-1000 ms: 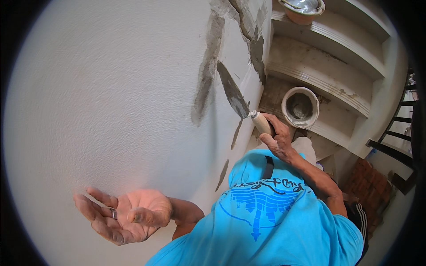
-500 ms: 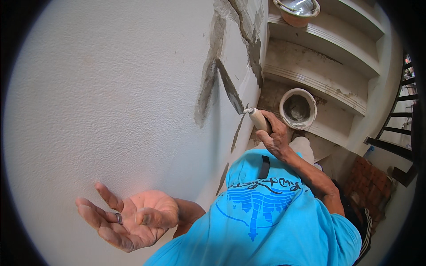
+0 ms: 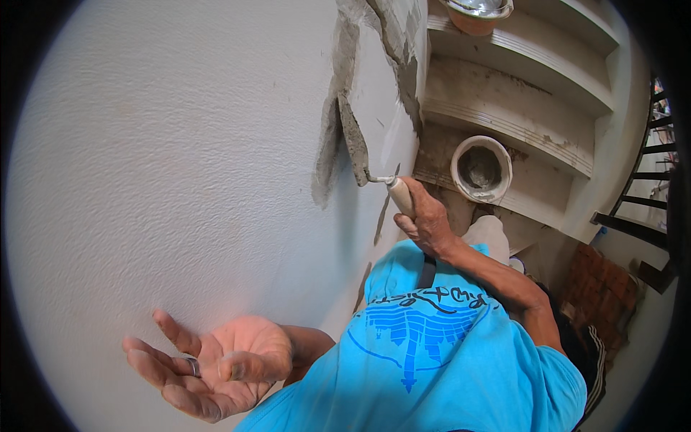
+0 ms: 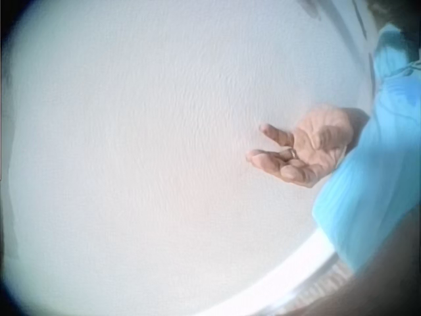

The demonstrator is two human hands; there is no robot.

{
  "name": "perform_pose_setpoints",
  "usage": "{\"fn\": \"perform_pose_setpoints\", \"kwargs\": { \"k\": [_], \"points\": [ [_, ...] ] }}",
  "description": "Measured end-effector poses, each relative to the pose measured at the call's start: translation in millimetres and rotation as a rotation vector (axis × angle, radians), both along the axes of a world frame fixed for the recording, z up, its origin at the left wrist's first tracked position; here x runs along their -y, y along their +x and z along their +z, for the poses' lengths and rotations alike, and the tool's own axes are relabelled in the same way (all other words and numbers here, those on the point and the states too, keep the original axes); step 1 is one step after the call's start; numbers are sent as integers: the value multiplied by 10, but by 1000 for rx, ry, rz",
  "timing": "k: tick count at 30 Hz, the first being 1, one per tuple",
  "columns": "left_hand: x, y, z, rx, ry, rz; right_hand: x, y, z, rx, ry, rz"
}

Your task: The person applies plaster to a white wall using a trowel, smoothing the surface in a stairwell area. They repeatedly scoop plaster from a bucket and spread it onto the wall, working on different sections to fill gaps and create a uniform finish.

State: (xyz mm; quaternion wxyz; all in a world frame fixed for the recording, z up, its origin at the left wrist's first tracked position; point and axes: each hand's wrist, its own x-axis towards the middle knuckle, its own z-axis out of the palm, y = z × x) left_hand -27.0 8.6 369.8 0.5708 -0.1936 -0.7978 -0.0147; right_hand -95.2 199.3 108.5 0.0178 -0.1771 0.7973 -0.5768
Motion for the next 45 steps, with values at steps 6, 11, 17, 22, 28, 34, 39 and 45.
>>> {"fn": "perform_pose_setpoints", "kwargs": {
  "k": [6, 11, 17, 22, 28, 34, 39, 45],
  "points": [
    [-85, -64, -26, -48, 17, 29, 212, 94, 55, -2, 97, 27],
    [-88, -105, -22, -47, 7, 9, 257, 179, 27, 60, 116, 66],
    [20, 3, 72, 78, -97, 49, 155, 259, -45, 94, 111, 106],
    [30, 111, 109, 166, -181, 215, -165, 287, -138, 13, 91, 65],
    [14, -43, 44, 20, -64, -41, -68, 25, 9, -81, 32, -39],
    [30, 93, 77, 146, -172, 179, 145, -77, -46, -118, 22, -32],
    [21, 68, 68, 133, -152, 167, 207, 200, -163, -67, 38, 39],
    [34, -49, 31, 4, -76, -57, -56, 168, -225, -74, 40, 21]
  ]
}}
